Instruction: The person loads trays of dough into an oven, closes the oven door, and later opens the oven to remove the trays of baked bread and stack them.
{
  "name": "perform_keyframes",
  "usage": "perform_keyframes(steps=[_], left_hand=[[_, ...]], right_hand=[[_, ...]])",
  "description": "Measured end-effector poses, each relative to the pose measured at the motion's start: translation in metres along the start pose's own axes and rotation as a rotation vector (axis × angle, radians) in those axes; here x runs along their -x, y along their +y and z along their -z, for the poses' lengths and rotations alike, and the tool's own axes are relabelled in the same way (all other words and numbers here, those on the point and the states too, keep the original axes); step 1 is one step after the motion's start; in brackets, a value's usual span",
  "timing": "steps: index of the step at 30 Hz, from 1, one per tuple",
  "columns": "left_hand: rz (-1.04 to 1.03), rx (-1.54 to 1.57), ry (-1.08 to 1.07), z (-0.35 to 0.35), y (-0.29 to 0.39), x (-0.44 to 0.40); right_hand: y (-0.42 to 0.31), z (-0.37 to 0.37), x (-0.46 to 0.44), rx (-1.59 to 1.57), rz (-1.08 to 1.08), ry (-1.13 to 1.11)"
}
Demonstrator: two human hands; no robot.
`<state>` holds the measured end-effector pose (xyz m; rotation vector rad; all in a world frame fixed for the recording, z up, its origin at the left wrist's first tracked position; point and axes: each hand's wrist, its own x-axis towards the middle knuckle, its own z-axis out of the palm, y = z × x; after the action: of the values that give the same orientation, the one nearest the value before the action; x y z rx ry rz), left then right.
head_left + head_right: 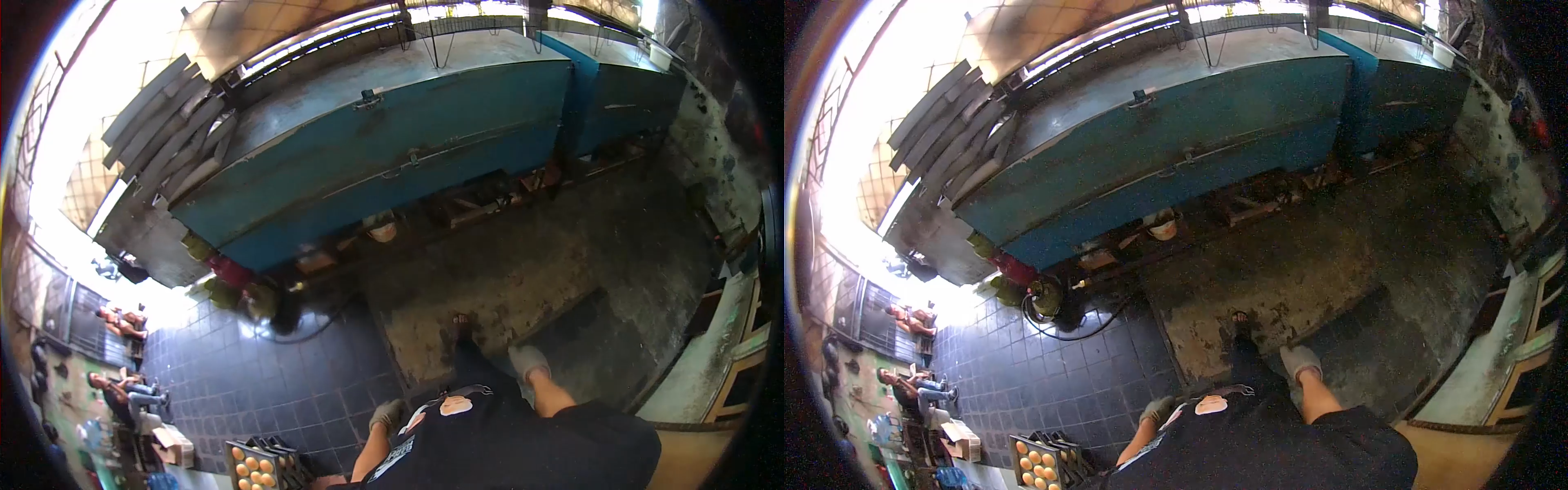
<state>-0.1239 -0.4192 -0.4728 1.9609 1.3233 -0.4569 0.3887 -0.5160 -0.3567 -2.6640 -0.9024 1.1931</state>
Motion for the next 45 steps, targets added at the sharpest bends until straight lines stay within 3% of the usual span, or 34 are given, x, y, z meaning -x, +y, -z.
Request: perform_keyframes(steps=[1, 4, 8, 12, 16, 19, 22, 26, 29, 32, 36, 38, 41, 42, 44, 45], left_hand=[[-0.202, 0.047, -0.009, -0.017, -0.013, -0.017], [0.109, 0.168, -0.096, -0.011, -0.001, -0.013], [0.186, 0.172, -0.117, 0.037, 0.023, -0.048], [0.141, 0.070, -0.125, 0.099, 0.051, -0.102], [0.008, -0.135, -0.104, 0.164, 0.076, -0.168], [-0.030, -0.192, -0.027, 0.220, 0.104, -0.236], [0.097, 0.195, 0.089, 0.265, 0.126, -0.312], [0.086, 0.465, 0.132, 0.323, 0.212, -0.334], [-0.028, 0.485, 0.086, 0.325, 0.235, -0.340], [-0.010, 0.402, 0.071, 0.302, 0.237, -0.321], [-0.056, -0.067, -0.124, 0.251, 0.156, -0.317], [-0.027, -0.173, -0.206, 0.241, 0.122, -0.296], [0.293, 0.244, -0.169, 0.241, 0.101, -0.261], [0.382, 0.369, -0.143, 0.241, 0.094, -0.255], [0.231, 0.067, -0.050, 0.227, 0.077, -0.248], [0.240, 0.080, -0.062, 0.220, 0.080, -0.240]], right_hand=[[-0.014, 0.007, 0.013, -0.012, -0.078, -0.012], [0.020, -0.048, -0.067, 0.058, -0.092, -0.081], [-0.035, 0.021, -0.116, 0.003, -0.161, -0.103], [-0.049, 0.056, -0.218, -0.135, 0.002, 0.076], [-0.151, 0.175, -0.211, -0.068, 0.007, 0.000], [-0.142, 0.144, -0.319, 0.132, 0.210, -0.020], [-0.152, 0.128, -0.349, 0.160, 0.243, -0.040], [-0.155, 0.129, -0.325, 0.083, 0.336, -0.067], [-0.136, 0.126, -0.335, 0.199, 0.331, 0.009], [-0.112, 0.136, -0.347, 0.069, 0.169, -0.133], [-0.021, 0.076, -0.407, -0.061, 0.244, 0.139], [0.006, 0.056, -0.422, -0.064, 0.087, 0.019], [-0.068, 0.122, -0.331, -0.022, -0.093, -0.236], [-0.094, 0.134, -0.331, -0.058, -0.019, -0.145], [-0.141, 0.156, -0.338, -0.110, 0.136, 0.031], [-0.181, 0.176, -0.349, -0.197, 0.223, 0.116]])
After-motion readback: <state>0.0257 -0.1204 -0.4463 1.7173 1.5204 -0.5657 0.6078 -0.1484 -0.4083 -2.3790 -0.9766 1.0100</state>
